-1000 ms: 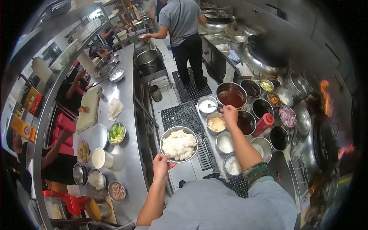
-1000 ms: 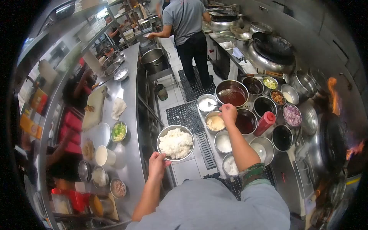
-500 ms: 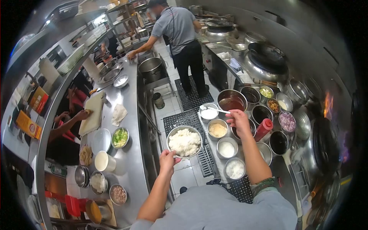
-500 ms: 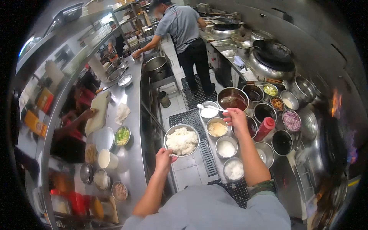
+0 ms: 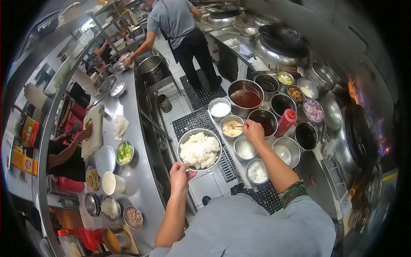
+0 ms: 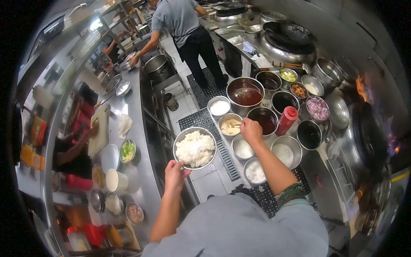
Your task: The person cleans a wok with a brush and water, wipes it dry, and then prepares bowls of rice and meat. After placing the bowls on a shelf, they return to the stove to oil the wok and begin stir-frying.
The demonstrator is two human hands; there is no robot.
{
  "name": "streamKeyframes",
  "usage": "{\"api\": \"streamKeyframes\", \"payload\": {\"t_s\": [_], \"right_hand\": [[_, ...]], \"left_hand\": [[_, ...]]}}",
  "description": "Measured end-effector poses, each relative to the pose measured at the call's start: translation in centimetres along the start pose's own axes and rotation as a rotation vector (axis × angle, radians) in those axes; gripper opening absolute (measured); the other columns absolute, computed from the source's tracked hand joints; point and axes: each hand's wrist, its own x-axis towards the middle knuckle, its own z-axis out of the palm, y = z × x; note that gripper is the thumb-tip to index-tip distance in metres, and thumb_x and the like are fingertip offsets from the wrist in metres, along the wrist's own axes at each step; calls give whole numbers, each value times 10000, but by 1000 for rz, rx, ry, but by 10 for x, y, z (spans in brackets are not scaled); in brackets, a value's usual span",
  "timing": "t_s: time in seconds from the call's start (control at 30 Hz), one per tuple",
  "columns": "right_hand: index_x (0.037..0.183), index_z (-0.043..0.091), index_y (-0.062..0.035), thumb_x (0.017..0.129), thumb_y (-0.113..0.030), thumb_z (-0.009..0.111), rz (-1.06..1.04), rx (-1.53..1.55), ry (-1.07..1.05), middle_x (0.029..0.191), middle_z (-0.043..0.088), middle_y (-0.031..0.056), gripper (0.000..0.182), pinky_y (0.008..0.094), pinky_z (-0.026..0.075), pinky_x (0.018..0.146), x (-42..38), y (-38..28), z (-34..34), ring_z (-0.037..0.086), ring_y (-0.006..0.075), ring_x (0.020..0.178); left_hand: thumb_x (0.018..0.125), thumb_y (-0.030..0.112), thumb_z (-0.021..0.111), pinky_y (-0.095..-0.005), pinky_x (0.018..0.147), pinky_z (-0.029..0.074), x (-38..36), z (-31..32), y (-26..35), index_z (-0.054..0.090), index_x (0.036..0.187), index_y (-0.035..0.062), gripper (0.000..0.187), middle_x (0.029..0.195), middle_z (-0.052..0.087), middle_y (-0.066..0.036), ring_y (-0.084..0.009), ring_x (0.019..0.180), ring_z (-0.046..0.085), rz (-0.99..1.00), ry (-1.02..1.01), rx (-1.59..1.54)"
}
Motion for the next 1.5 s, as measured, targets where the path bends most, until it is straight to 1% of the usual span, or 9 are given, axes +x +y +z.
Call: {"api": "streamKeyframes", "payload": {"t_s": [0.2,0.3,0.5,0.73,0.87,0.97,1.03,1.2,1.5], "right_hand": [[880,724,-54,822,-145,623,-16,136,-3,807,702,209,147,486,550,713,-5,13,4,698,377,744],[892,732,-37,824,-122,634,241,341,-170,806,726,175,147,417,569,661,-4,11,-8,725,289,672],[892,718,14,866,-109,628,292,502,-100,811,748,101,155,298,557,557,-9,21,-25,717,182,605],[1003,682,-3,942,-139,621,394,790,-200,876,745,92,161,235,455,448,-25,1,-97,624,99,534],[1000,687,-16,938,-132,630,294,813,-228,848,743,71,143,236,456,454,-27,-12,-105,630,84,546],[967,702,-31,909,-133,637,171,441,-56,808,740,119,134,336,533,536,-17,-10,-69,688,204,592],[913,725,-75,866,-181,616,1,104,74,857,695,209,159,505,536,766,-12,3,-35,669,430,826],[918,736,-87,863,-176,611,3,28,-57,849,700,203,162,500,537,774,-10,13,2,674,420,824],[925,706,34,905,-114,595,325,467,-81,797,742,111,186,310,558,501,-15,17,-30,697,174,583]], "left_hand": [[942,84,585,-259,567,593,-18,-16,-7,490,872,78,118,855,615,-69,-148,631,635,-38,37,3],[944,82,583,-260,570,593,-23,-23,-13,492,881,76,111,865,621,-72,-152,640,644,-47,51,-2],[942,77,582,-263,579,592,-25,-24,-16,499,898,69,94,873,625,-80,-162,664,660,-56,47,-13],[930,76,595,-269,577,602,-5,-15,-26,504,899,56,99,871,627,-96,-171,658,659,-36,23,9],[920,70,604,-271,570,604,14,5,-28,499,873,58,116,827,609,-79,-158,611,639,-24,-21,44],[920,67,600,-265,559,596,15,20,-25,495,873,63,115,828,604,-71,-150,588,629,-26,-50,38],[922,66,594,-261,556,592,15,25,-24,494,879,64,108,839,609,-74,-151,589,630,-29,-67,43],[929,77,572,-271,583,591,-3,14,-20,491,901,62,86,863,620,-89,-163,623,642,-59,-55,71],[928,83,576,-279,589,600,-11,-15,-24,499,873,71,95,816,625,-81,-150,612,636,-54,3,65]]}}
